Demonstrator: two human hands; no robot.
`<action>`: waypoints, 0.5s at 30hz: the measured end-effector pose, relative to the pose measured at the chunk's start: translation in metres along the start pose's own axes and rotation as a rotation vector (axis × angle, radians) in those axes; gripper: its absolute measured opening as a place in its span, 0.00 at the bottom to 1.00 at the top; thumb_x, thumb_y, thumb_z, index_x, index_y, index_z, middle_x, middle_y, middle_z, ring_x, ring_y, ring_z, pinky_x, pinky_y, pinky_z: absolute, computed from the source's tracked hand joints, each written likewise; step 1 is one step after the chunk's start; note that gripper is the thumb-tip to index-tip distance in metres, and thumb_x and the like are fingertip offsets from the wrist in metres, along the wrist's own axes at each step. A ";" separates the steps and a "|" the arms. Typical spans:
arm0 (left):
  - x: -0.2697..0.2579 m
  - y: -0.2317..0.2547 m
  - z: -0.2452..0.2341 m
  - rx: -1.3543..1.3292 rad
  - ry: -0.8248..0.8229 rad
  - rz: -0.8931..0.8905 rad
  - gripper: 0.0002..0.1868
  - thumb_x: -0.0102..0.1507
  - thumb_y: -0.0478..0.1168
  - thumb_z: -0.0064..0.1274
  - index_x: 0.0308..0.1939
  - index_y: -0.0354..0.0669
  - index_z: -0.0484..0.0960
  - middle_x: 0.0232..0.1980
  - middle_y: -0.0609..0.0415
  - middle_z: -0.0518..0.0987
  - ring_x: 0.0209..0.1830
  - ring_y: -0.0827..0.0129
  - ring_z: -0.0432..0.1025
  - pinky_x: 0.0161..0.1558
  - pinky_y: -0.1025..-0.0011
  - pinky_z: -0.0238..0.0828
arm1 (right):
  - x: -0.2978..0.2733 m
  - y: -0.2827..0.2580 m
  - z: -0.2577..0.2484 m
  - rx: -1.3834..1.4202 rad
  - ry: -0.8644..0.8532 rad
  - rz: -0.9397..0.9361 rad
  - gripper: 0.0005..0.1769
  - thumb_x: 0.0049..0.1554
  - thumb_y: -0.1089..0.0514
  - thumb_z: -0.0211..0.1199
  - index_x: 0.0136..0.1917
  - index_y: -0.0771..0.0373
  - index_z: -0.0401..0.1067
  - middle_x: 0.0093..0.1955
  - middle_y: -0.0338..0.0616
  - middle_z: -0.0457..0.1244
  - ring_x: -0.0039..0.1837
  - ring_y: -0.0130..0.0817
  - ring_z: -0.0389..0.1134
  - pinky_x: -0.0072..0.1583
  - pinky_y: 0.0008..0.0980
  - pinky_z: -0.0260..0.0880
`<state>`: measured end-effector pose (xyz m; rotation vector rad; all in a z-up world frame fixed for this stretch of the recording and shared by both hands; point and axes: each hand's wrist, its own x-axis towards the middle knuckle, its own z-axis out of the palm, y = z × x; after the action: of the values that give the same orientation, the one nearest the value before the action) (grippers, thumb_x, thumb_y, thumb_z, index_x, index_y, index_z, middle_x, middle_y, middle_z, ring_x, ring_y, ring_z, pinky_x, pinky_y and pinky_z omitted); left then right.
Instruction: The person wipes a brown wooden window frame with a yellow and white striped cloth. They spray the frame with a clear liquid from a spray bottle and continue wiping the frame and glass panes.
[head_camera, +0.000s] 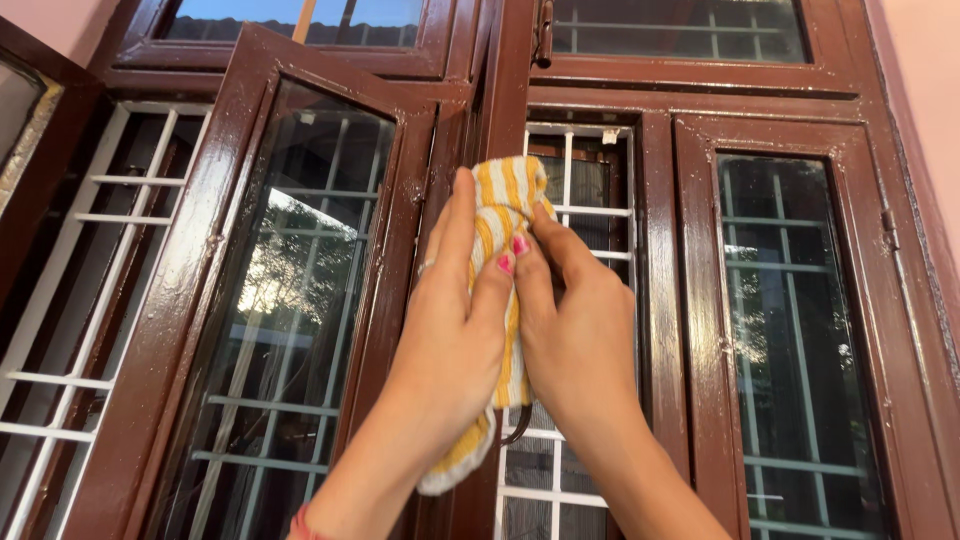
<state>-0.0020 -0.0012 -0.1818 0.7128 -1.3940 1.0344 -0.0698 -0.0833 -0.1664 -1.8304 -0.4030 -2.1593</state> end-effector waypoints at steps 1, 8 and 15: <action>-0.005 0.002 -0.001 -0.007 0.000 0.003 0.35 0.70 0.32 0.37 0.80 0.35 0.45 0.82 0.40 0.54 0.82 0.55 0.52 0.75 0.66 0.48 | -0.006 -0.003 -0.001 0.009 0.001 0.022 0.24 0.60 0.54 0.58 0.67 0.67 0.71 0.52 0.58 0.72 0.54 0.40 0.77 0.54 0.35 0.73; -0.040 0.009 -0.004 -0.147 -0.013 -0.084 0.34 0.71 0.33 0.36 0.81 0.36 0.45 0.83 0.40 0.53 0.81 0.55 0.54 0.73 0.65 0.50 | -0.036 -0.018 -0.009 0.000 -0.014 0.130 0.25 0.58 0.56 0.59 0.67 0.65 0.71 0.50 0.55 0.73 0.47 0.32 0.77 0.48 0.31 0.74; -0.078 0.007 -0.005 -0.167 0.047 -0.152 0.34 0.72 0.38 0.36 0.82 0.37 0.47 0.76 0.38 0.68 0.70 0.55 0.69 0.64 0.66 0.65 | -0.075 -0.017 -0.011 -0.199 0.070 -0.197 0.21 0.59 0.62 0.59 0.66 0.64 0.74 0.58 0.52 0.71 0.56 0.41 0.75 0.55 0.34 0.72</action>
<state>0.0027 -0.0062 -0.2597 0.6565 -1.3466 0.8003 -0.0751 -0.0693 -0.2425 -1.8801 -0.3795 -2.4678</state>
